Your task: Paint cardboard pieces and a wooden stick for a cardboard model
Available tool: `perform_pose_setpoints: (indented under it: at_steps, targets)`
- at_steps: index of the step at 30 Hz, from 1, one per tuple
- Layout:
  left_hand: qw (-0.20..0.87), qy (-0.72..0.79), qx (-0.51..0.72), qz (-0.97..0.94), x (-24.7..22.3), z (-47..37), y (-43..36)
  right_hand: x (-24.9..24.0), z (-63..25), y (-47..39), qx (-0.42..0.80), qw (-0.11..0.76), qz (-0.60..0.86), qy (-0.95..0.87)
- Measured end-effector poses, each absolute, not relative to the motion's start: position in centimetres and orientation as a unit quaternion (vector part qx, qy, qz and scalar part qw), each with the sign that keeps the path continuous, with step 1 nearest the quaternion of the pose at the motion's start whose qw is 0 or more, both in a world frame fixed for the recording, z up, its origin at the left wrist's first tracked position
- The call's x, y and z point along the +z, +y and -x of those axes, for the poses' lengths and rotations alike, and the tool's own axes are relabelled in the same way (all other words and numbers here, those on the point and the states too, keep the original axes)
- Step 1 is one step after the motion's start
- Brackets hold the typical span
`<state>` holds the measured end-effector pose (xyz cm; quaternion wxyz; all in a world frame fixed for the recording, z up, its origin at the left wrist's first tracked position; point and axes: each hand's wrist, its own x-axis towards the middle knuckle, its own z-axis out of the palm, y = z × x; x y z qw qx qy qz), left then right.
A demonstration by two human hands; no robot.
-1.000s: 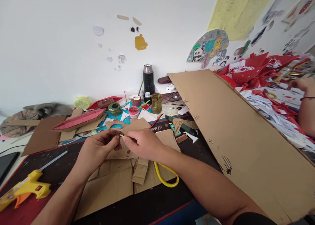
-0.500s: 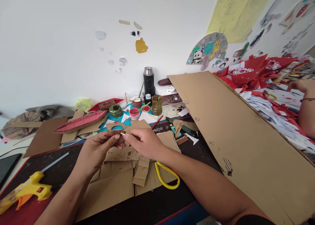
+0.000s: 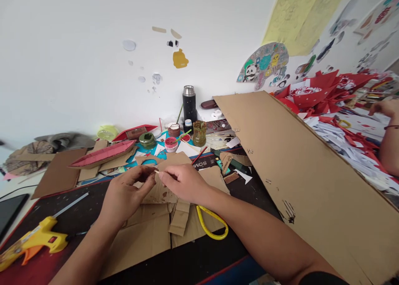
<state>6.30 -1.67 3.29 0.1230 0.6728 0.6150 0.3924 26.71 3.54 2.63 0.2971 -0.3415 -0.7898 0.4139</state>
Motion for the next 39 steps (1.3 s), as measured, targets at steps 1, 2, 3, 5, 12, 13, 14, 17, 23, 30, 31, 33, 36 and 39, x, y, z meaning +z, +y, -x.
perform_pose_setpoints:
  at_steps: [1, 2, 3, 5, 12, 13, 14, 17, 23, 30, 31, 33, 36, 39]
  targets:
    - [0.111, 0.614, 0.392, -0.676, 3.2, -6.4, -1.7, 2.6, -26.7, 3.5, 0.412, 0.294, 0.343, -0.791]
    - [0.1, 0.613, 0.391, -0.679, 3.2, -6.4, -1.6, 2.6, -26.7, 3.5, 0.411, 0.29, 0.344, -0.792]
    - [0.091, 0.612, 0.39, -0.682, 3.2, -6.5, -1.6, 2.6, -26.7, 3.5, 0.411, 0.288, 0.344, -0.794]
    - [0.071, 0.608, 0.382, -0.693, 3.2, -6.5, -1.6, 2.6, -26.6, 3.5, 0.408, 0.286, 0.342, -0.797]
    - [0.061, 0.613, 0.362, -0.7, 3.2, -6.3, -1.5, 2.4, -26.5, 3.4, 0.385, 0.269, 0.355, -0.808]
    - [0.063, 0.615, 0.361, -0.698, 3.2, -6.3, -1.5, 2.4, -26.5, 3.5, 0.385, 0.268, 0.356, -0.808]
    - [0.063, 0.617, 0.36, -0.698, 3.3, -6.3, -1.5, 2.4, -26.5, 3.5, 0.39, 0.267, 0.355, -0.807]
    - [0.057, 0.614, 0.359, -0.701, 3.4, -6.2, -1.5, 2.4, -26.5, 3.5, 0.42, 0.266, 0.351, -0.793]
    - [0.107, 0.602, 0.391, -0.688, 3.8, -5.8, -1.5, 2.6, -26.5, 3.4, 0.582, 0.244, 0.338, -0.698]
    - [0.24, 0.591, 0.414, -0.65, 4.3, -5.4, -1.6, 2.7, -26.5, 3.6, 0.689, 0.248, 0.284, -0.618]
    - [0.263, 0.583, 0.417, -0.646, 4.6, -5.4, -1.6, 2.8, -26.6, 3.6, 0.701, 0.243, 0.279, -0.61]
    - [0.302, 0.565, 0.423, -0.64, 5.0, -5.4, -1.7, 3.2, -26.7, 3.6, 0.725, 0.231, 0.266, -0.591]
    - [0.343, 0.547, 0.435, -0.627, 5.2, -5.3, -1.7, 3.7, -26.9, 3.5, 0.762, 0.216, 0.244, -0.559]
    - [0.391, 0.52, 0.467, -0.6, 4.8, -5.0, -1.6, 3.7, -27.1, 3.5, 0.788, 0.207, 0.218, -0.537]
